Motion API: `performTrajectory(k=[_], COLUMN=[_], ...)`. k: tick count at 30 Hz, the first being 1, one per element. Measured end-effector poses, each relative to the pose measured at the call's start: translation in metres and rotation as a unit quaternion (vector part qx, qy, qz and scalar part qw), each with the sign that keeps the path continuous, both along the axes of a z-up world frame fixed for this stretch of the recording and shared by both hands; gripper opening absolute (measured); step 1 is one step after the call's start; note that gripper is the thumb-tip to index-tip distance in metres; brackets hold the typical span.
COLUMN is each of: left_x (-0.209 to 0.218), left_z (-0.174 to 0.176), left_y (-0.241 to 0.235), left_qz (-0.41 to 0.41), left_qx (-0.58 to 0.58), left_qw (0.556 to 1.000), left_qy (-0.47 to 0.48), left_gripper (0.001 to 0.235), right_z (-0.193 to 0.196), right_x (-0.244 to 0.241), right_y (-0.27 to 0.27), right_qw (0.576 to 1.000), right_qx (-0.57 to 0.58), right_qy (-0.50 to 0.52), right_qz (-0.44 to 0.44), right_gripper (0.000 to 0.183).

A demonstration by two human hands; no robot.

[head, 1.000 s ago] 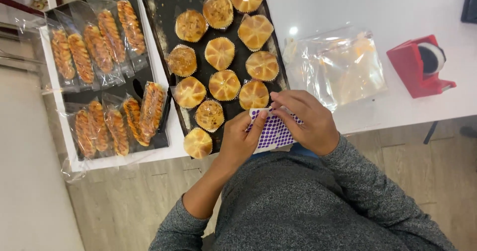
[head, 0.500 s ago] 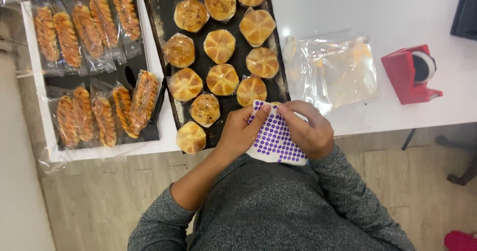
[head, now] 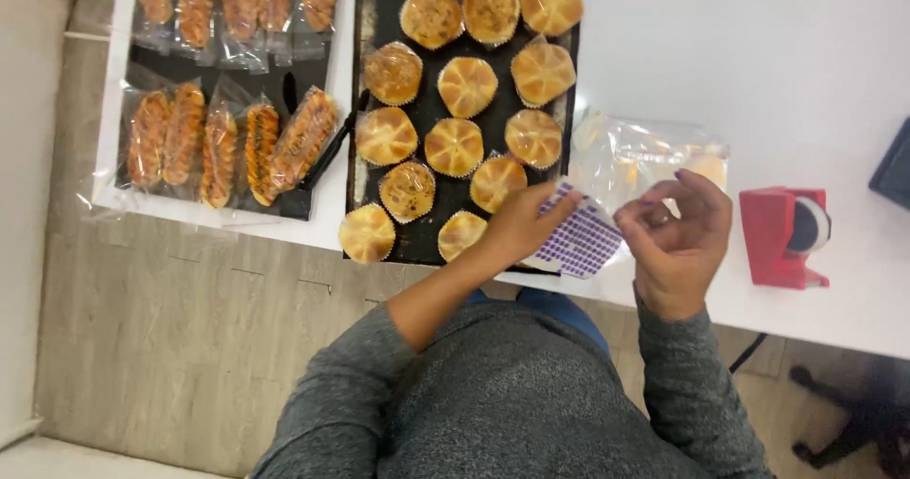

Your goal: The person applies small purple dot stickers to individually wrapped pastries on a tray. They peel stickers from a sheet and place them on the plastic-wrapped pastries, then briefly interact with a laptop before returning to the tray.

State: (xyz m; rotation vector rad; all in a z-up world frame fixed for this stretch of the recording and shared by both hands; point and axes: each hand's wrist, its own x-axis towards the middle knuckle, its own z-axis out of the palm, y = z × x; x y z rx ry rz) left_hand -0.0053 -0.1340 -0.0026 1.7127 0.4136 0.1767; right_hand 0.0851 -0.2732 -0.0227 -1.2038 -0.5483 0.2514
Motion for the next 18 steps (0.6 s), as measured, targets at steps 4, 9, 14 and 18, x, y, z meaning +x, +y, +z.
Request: performTrajectory(k=[4, 9, 14, 18], left_x=[0.06, 0.059, 0.005, -0.011], left_z=[-0.03, -0.06, -0.089, -0.111], left_y=[-0.004, 0.07, 0.222, 0.28], left_qz=[-0.168, -0.018, 0.105, 0.04], left_qx=[0.042, 0.156, 0.531, 0.492], left_qw=[0.958, 0.978, 0.821, 0.854], left_qy=[0.228, 0.136, 0.182, 0.164], left_gripper=[0.062, 0.046, 0.035, 0.029], right_z=[0.024, 0.013, 0.002, -0.002], right_x=[0.01, 0.021, 0.01, -0.007], right_y=[-0.021, -0.041, -0.048, -0.033], right_qw=[0.996, 0.987, 0.98, 0.976], right_qx=[-0.086, -0.15, -0.143, -0.154], right_qy=[0.026, 0.031, 0.113, 0.121], right_qz=[0.001, -0.045, -0.079, -0.092], right_gripper=[0.056, 0.054, 0.053, 0.051])
